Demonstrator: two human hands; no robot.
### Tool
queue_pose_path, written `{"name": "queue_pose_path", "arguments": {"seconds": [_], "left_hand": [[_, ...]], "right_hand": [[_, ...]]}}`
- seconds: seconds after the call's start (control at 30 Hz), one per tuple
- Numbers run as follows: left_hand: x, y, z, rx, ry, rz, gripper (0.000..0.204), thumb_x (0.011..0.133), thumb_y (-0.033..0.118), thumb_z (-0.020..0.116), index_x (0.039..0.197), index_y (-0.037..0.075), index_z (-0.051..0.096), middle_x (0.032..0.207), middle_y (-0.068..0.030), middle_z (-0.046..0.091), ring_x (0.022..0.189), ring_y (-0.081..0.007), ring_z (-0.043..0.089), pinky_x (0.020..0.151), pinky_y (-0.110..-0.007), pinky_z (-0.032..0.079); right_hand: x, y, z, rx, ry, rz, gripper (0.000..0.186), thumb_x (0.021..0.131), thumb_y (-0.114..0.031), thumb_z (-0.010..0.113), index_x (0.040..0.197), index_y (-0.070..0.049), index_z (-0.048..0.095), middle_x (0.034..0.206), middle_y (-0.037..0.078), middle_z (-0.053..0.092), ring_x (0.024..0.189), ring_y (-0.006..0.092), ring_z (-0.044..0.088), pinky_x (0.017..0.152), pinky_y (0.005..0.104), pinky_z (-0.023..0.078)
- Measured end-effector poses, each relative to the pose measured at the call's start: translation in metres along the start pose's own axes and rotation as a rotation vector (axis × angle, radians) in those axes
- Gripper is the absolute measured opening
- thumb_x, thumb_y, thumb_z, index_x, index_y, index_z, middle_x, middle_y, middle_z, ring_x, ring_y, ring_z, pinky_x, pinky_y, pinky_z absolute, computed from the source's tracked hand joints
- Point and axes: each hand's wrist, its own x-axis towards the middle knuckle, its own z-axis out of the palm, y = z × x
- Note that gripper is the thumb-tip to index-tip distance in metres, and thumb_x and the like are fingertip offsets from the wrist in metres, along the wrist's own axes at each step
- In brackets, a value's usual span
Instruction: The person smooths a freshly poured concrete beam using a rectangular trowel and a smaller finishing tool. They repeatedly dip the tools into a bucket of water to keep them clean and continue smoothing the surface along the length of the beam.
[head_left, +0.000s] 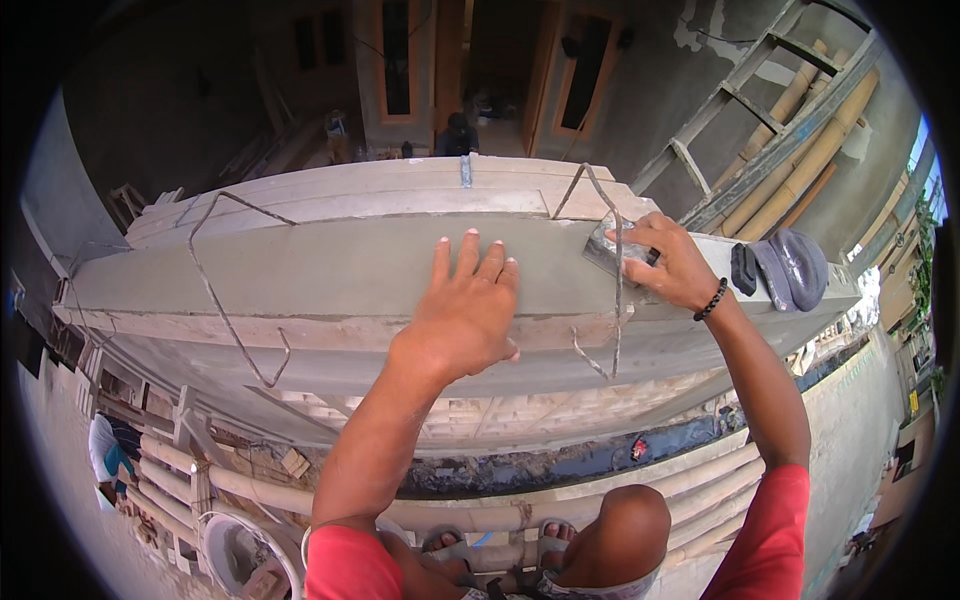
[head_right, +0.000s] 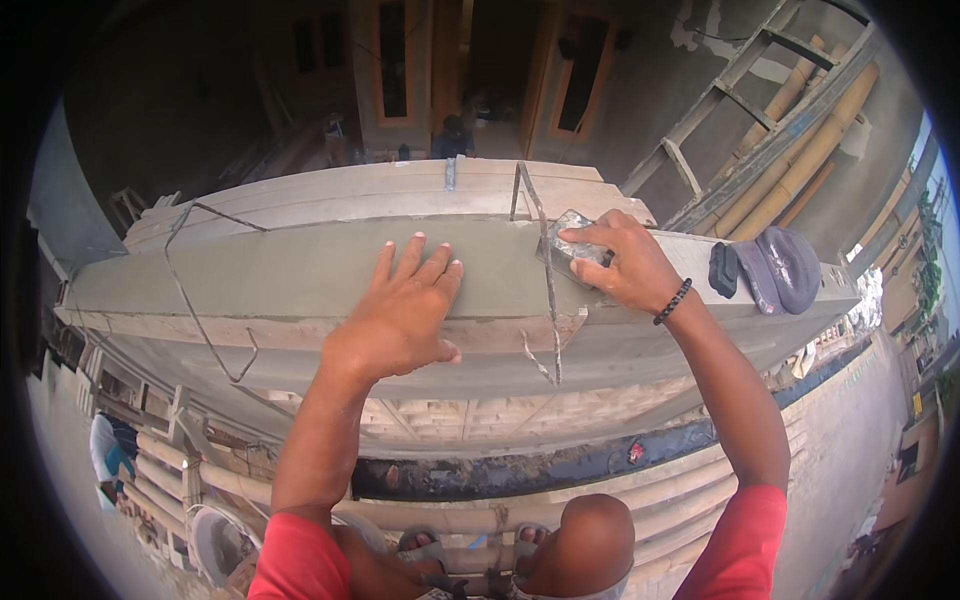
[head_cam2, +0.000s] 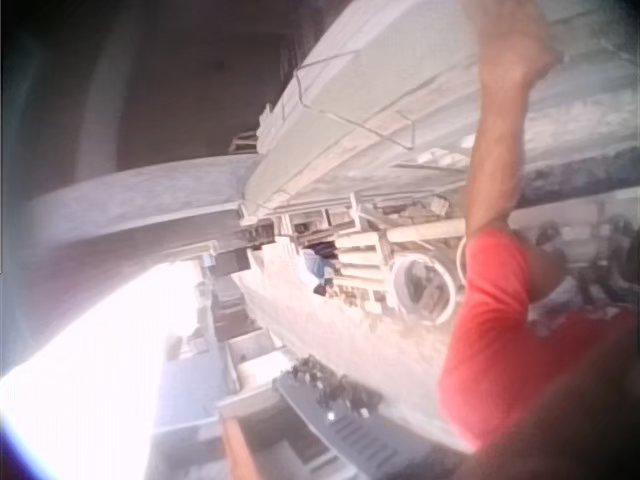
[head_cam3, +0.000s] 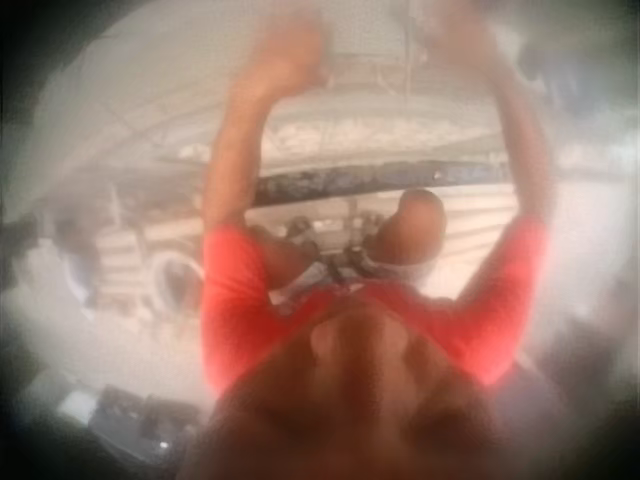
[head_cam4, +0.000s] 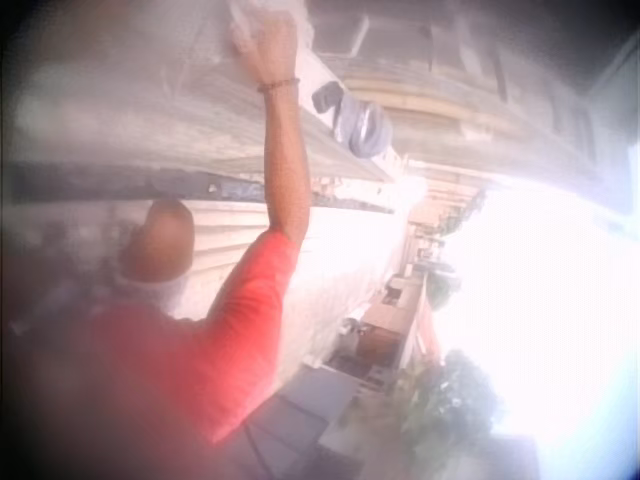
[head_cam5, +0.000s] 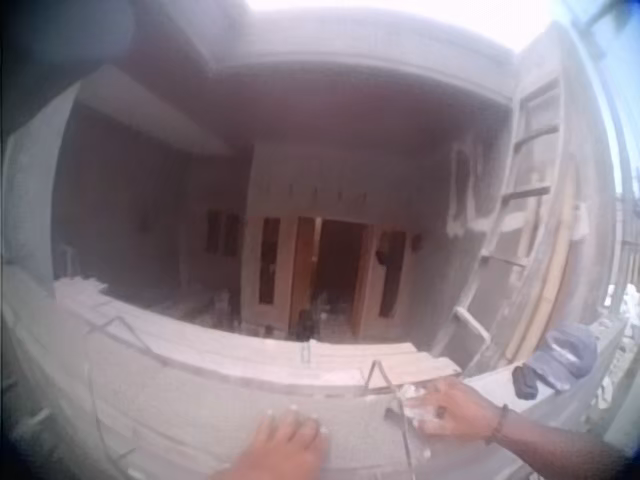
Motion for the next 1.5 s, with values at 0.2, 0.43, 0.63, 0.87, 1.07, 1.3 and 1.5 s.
{"name": "queue_pose_path", "arguments": {"seconds": [0.2,0.43,0.63,0.87,1.07,1.3,1.5], "left_hand": [[-0.007,-0.011,-0.003,-0.025,-0.027,-0.052,0.09,0.073,0.029,0.082,0.144,-0.005,0.04,0.153,-0.024,0.034,0.148,-0.0393,0.019,0.122,-0.051,0.012],[-0.017,-0.01,-0.007,0.086,0.012,-0.019,0.089,0.077,0.033,0.079,0.146,-0.004,0.037,0.154,-0.0237,0.033,0.148,-0.0393,0.019,0.122,-0.052,0.013],[-0.042,-0.017,0.022,0.097,0.172,-0.031,0.087,0.079,0.037,0.077,0.146,-0.002,0.038,0.154,-0.0215,0.034,0.147,-0.0386,0.022,0.12,-0.055,0.014],[-0.044,-0.02,0.04,0.143,0.329,0.012,0.069,0.083,0.034,0.073,0.14,0.002,0.048,0.146,-0.0166,0.046,0.143,-0.0385,0.031,0.117,-0.062,0.016],[-0.04,-0.015,0.046,0.138,0.437,0.048,0.054,0.086,0.029,0.07,0.133,0.005,0.056,0.139,-0.0156,0.053,0.138,-0.0395,0.038,0.115,-0.065,0.016],[-0.043,-0.021,0.054,0.148,0.479,0.019,0.053,0.084,0.025,0.072,0.132,0.006,0.057,0.137,-0.0127,0.055,0.138,-0.0401,0.038,0.114,-0.067,0.016],[-0.035,-0.011,0.054,0.111,0.501,0.029,0.056,0.08,0.023,0.075,0.131,0.007,0.057,0.137,-0.0116,0.056,0.138,-0.0402,0.038,0.114,-0.067,0.016]], "right_hand": [[0.008,-0.035,0.017,0.122,-0.044,-0.294,0.044,0.075,-0.022,0.073,0.118,-0.017,0.072,0.104,0.017,0.059,0.099,0.0317,0.057,0.091,0.0397,0.046],[0.025,-0.036,0.024,0.037,0.022,-0.112,0.042,0.075,-0.024,0.073,0.116,-0.014,0.073,0.105,0.02,0.059,0.099,0.0345,0.057,0.091,0.0403,0.047],[0.004,-0.004,0.004,0.142,-0.079,-0.218,0.043,0.076,-0.028,0.072,0.116,-0.013,0.073,0.105,0.019,0.061,0.098,0.034,0.058,0.09,0.0424,0.046],[0.013,-0.034,0.024,0.167,-0.027,-0.45,0.042,0.076,-0.029,0.073,0.115,-0.012,0.073,0.103,0.016,0.058,0.098,0.0328,0.055,0.09,0.0413,0.044],[0.016,-0.019,0.017,0.117,-0.016,-0.165,0.045,0.075,-0.026,0.071,0.119,-0.017,0.072,0.111,0.021,0.059,0.104,0.0375,0.057,0.094,0.0424,0.045],[0.01,-0.005,0.006,0.12,-0.139,-0.257,0.042,0.079,-0.03,0.072,0.119,-0.018,0.072,0.116,0.022,0.059,0.108,0.0385,0.056,0.098,0.0418,0.045],[0.022,-0.031,0.022,0.119,-0.047,-0.357,0.041,0.078,-0.031,0.073,0.118,-0.021,0.073,0.117,0.023,0.059,0.11,0.0377,0.055,0.099,0.0433,0.044]]}}
